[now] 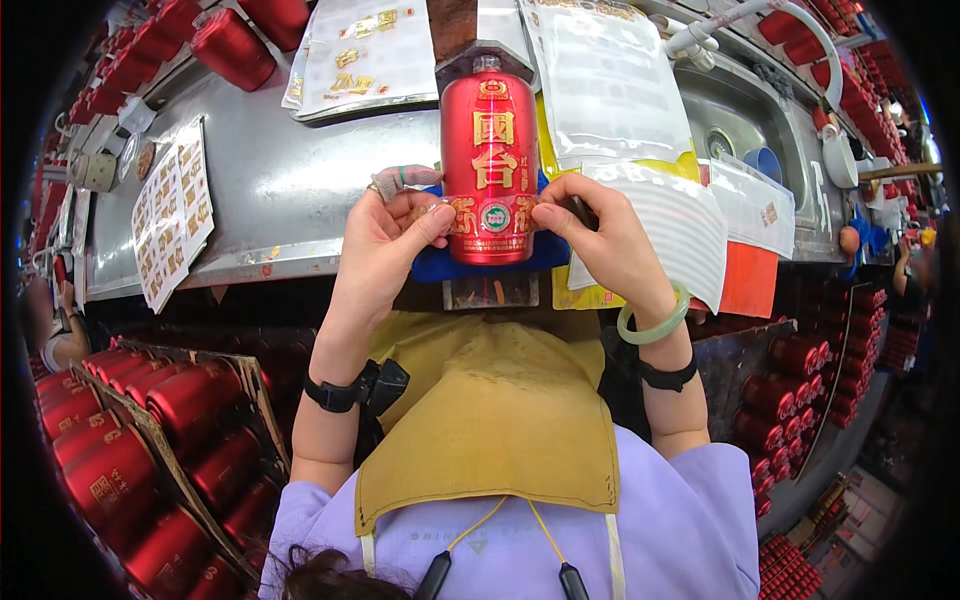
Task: Apply decorative and informative stickers and labels to red bottles on a production line.
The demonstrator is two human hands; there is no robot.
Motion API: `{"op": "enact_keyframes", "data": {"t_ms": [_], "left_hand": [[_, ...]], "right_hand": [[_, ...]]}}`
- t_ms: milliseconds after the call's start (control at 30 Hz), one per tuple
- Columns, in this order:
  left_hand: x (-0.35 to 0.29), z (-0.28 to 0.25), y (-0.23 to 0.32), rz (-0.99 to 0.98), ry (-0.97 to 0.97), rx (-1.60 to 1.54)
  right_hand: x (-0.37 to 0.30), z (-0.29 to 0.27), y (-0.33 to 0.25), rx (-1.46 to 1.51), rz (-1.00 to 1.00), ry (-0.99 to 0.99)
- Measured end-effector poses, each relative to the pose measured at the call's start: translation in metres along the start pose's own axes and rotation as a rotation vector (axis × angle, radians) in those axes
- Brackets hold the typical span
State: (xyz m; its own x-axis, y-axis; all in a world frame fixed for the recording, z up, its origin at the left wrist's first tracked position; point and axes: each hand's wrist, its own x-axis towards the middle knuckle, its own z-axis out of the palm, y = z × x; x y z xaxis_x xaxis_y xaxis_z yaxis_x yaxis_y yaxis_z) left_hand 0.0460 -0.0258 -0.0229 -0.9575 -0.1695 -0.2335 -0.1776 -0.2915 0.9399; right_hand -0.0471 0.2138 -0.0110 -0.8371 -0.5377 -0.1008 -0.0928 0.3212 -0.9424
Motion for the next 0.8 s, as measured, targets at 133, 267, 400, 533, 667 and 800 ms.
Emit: {"op": "enact_keyframes", "data": {"t_ms": [133,267,400,533,667,800], "left_hand": [[-0.0004,-0.0004,-0.0009,0.0,0.002,0.002],[0.0012,-0.0007,0.0005,0.012,-0.003,0.009],[0.0036,0.0003,0.0015,0.022,-0.015,0.024],[0.0006,0.0031,0.0044,0.007,0.004,0.027],[0.0016,0.0002,0.002,-0.008,0.006,0.011],[0.0012,-0.0002,0.0015,0.003,0.002,0.019]], "right_hand": [[0.0002,0.0004,-0.0012,0.007,0.011,-0.008],[0.001,0.0006,-0.0009,0.016,0.007,0.003],[0.0022,-0.0013,-0.0046,0.001,0.016,0.002],[0.0015,-0.001,-0.0037,-0.026,-0.003,0.0],[0.0005,-0.0029,-0.0067,-0.028,0.039,-0.039],[0.0001,-0.001,-0.0054,-0.028,0.026,-0.024]]}}
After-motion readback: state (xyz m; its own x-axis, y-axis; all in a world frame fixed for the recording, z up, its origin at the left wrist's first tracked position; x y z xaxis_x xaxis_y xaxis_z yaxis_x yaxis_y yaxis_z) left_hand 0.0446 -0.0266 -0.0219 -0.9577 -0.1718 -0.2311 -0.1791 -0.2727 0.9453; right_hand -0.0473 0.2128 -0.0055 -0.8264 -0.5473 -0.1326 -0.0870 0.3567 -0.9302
